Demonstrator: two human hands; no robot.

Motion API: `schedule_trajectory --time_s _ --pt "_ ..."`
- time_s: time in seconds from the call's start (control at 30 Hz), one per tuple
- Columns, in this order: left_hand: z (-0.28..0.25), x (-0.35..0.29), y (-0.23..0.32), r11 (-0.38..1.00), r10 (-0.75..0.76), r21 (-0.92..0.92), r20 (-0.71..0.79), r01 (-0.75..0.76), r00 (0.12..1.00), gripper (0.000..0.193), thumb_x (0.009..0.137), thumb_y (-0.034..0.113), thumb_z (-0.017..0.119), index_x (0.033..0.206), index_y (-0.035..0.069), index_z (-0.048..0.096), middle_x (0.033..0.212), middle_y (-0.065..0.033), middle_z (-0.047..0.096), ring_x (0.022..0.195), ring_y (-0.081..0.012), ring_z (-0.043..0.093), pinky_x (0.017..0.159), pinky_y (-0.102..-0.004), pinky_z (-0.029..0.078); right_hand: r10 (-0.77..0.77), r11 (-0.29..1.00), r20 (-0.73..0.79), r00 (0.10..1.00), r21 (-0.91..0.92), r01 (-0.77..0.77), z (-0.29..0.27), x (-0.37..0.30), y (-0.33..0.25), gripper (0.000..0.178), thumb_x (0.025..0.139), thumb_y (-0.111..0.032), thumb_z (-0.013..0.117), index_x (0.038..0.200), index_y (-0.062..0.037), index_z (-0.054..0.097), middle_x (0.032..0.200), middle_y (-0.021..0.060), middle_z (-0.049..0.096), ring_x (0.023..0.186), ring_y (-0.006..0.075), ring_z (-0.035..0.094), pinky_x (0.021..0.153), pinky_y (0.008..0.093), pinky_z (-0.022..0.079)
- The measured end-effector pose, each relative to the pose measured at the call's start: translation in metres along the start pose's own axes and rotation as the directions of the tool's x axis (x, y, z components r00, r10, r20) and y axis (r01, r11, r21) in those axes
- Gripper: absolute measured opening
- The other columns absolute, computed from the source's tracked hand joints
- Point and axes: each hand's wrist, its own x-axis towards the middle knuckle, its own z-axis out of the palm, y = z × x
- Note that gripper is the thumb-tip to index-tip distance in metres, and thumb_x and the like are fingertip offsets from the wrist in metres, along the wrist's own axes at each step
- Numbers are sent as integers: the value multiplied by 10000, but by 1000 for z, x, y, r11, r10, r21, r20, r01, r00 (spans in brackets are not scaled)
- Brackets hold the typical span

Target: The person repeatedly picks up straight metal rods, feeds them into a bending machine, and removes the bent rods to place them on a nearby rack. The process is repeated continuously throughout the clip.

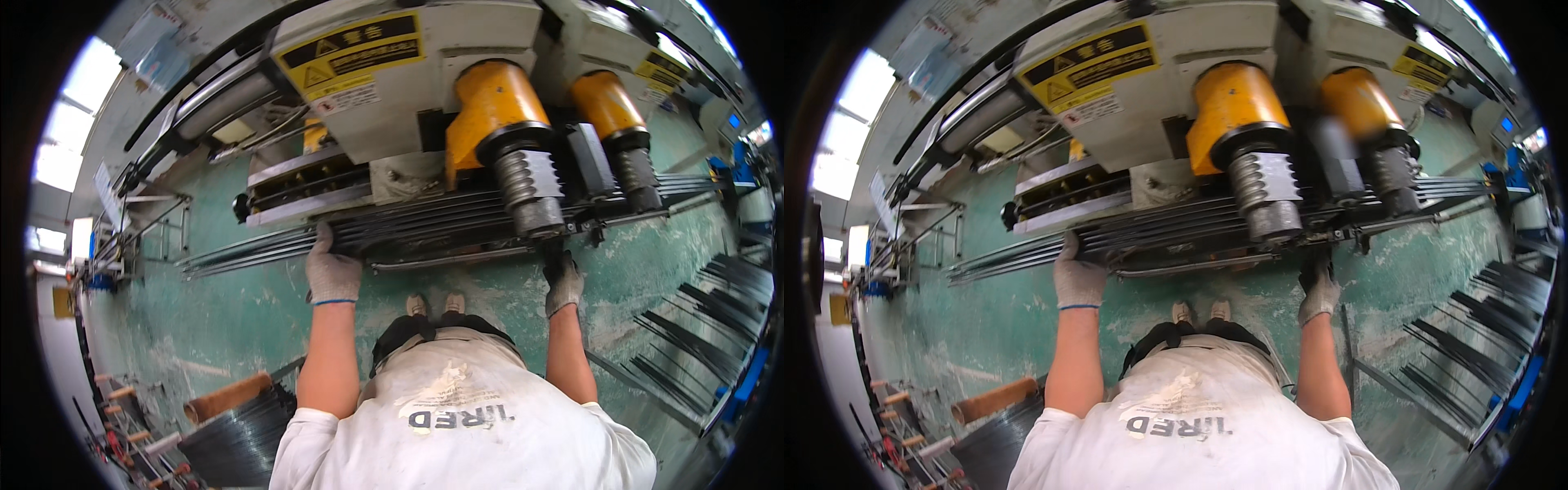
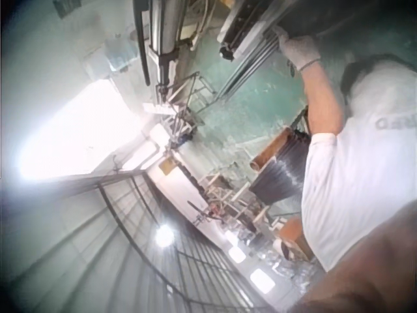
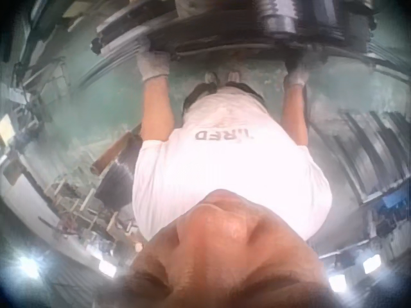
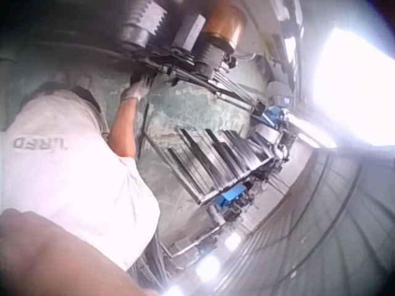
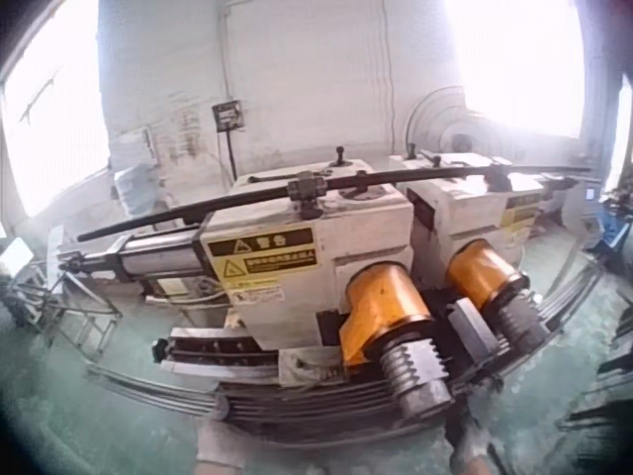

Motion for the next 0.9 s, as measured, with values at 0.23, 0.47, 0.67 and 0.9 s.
schedule_trajectory --time_s 0.23,0.47,0.67,0.9 --pt "-18 -10 48 991 76 -114 57 -69 995 354 1097 194 711 1405 23 669 1434 -139 724 1377 -366 655 1242 -586 489 161 941 107 981 -315 -120 -31 -11 48 299 1040 -236 798 1303 -101 757 1118 50 806 905 190 763 740 313 570" --pt "-96 31 195 977 167 -143 44 -159 985 310 1113 201 615 1329 7 725 1355 -175 772 1311 -369 698 1228 -547 501 399 815 -33 916 -445 -371 -153 11 150 293 1111 -488 585 994 -228 654 906 30 663 832 251 653 600 449 436" --pt "-195 63 363 929 321 -163 -100 -334 942 262 1098 158 619 1252 -4 756 1241 -168 812 1194 -350 766 1138 -528 594 386 669 -162 908 -628 -396 -130 -78 191 262 1075 -399 684 1081 -142 734 923 61 751 741 222 654 560 416 450" --pt "-230 66 443 900 436 -30 -14 -436 900 291 1133 196 598 1391 113 701 1400 -187 758 1287 -351 724 1145 -545 586 326 529 -129 936 -796 -294 -105 -173 231 266 1009 -302 773 1060 -41 768 850 83 771 621 201 651 523 376 481"
